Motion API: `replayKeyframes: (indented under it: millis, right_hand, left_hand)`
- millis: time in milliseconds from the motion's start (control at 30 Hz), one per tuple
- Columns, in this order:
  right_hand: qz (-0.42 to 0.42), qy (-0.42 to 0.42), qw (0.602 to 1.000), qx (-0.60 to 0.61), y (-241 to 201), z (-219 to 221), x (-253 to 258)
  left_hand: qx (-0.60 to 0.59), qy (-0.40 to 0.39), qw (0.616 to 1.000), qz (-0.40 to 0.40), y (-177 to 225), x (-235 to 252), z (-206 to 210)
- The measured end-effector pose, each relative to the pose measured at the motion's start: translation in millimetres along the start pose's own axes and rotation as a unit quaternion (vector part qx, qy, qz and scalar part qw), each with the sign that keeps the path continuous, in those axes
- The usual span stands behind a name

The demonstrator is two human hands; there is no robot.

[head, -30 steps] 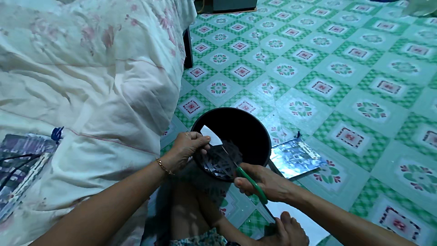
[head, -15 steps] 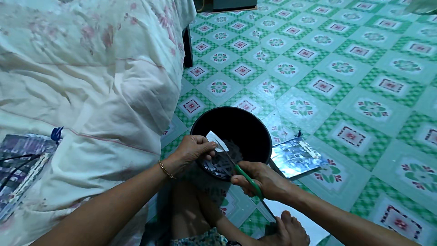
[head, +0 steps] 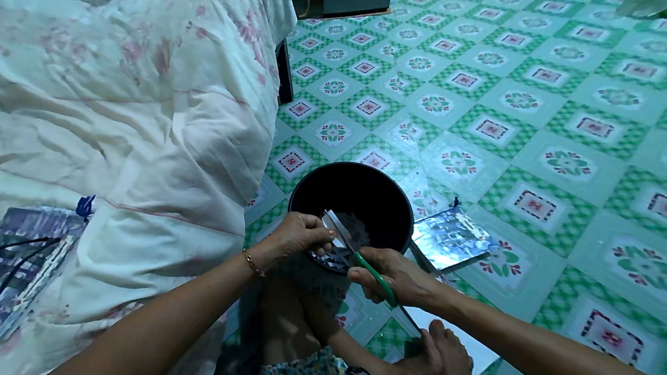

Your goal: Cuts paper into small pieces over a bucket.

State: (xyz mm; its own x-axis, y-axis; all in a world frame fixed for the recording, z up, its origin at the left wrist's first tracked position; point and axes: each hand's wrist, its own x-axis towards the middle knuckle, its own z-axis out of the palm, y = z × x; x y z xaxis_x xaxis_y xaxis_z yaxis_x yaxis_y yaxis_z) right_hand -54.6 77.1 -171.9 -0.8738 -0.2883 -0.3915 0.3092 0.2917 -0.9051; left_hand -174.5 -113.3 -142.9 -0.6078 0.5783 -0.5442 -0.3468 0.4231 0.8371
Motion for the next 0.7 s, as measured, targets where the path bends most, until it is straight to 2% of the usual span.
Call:
replayKeyframes:
  millis: [200,400,567,700]
  right_hand:
    - [-0.027,0.036,0.998,0.051,3.6,-0.4,-0.4]
    - [0.029,0.017,0.989,0.141,1.0,-6.4,-3.0]
    - [0.062,-0.024,0.987,0.15,7.6,-22.6,-9.5]
    - [0.037,-0.051,0.99,0.123,13.3,-34.6,-23.7]
  left_hand:
    - [-0.003,-0.014,1.0,-0.003,-1.3,0.1,-0.6]
    - [-0.011,0.054,0.998,-0.038,-6.6,4.4,1.7]
    - [0.033,-0.006,0.998,-0.059,-8.2,7.6,-3.6]
    - [0.136,0.018,0.99,0.012,-10.4,9.0,-13.4]
